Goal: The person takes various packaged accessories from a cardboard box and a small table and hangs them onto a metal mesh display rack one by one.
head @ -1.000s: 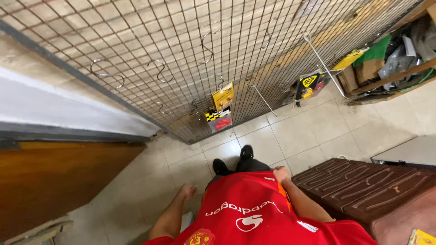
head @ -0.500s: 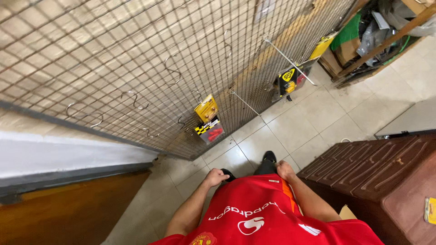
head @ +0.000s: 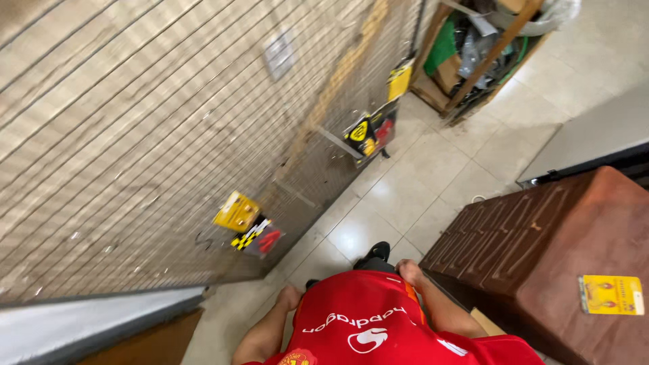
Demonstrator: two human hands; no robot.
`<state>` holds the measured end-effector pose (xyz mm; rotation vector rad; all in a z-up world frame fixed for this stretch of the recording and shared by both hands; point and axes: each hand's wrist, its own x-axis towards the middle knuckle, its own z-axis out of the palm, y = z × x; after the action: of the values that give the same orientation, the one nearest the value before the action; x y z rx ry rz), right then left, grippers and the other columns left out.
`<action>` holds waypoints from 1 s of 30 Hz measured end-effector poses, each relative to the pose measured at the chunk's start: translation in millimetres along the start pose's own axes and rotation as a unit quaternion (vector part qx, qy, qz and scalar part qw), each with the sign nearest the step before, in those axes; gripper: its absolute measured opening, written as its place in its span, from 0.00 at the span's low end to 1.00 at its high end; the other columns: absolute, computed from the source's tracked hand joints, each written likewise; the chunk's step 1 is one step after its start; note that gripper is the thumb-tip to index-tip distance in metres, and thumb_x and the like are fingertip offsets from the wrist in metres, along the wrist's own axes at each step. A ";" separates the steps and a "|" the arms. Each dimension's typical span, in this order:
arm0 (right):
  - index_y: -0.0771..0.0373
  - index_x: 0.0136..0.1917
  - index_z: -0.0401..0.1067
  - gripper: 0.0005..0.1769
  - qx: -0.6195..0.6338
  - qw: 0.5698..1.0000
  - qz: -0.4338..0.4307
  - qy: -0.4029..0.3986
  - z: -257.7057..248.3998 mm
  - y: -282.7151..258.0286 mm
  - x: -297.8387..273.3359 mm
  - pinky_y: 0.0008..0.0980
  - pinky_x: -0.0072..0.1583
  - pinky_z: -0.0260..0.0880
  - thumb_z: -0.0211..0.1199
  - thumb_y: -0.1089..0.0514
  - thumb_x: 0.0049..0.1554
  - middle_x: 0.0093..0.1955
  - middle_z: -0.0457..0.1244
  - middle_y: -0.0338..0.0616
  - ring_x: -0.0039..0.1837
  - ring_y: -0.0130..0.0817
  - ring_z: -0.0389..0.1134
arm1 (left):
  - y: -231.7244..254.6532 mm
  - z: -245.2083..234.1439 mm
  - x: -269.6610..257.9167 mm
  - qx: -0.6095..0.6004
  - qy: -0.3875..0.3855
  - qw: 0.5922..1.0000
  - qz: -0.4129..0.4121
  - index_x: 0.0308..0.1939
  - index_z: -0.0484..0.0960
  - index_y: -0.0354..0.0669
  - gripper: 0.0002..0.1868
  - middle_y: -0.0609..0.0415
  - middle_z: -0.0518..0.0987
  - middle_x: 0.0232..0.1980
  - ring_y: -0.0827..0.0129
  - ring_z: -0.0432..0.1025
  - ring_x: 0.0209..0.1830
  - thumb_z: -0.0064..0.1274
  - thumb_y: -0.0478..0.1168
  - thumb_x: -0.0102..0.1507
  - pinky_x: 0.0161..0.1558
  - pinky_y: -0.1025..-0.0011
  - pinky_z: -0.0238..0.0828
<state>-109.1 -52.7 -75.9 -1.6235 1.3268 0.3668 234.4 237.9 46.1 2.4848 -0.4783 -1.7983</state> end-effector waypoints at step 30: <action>0.56 0.48 0.78 0.12 0.453 0.844 0.194 0.212 -78.4 111.3 -90.4 0.38 0.56 0.74 0.52 0.62 0.59 0.48 0.72 0.48 0.52 0.41 0.73 | 535.4 165.3 72.2 0.463 -0.171 0.800 0.340 0.36 0.89 0.59 0.10 0.50 0.86 0.43 0.57 0.79 0.52 0.57 0.37 0.57 0.55 0.64 0.76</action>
<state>-264.5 -56.6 -25.7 -0.6337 1.7865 -0.3920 -19.9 -266.5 36.9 1.7789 -2.3845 -1.8704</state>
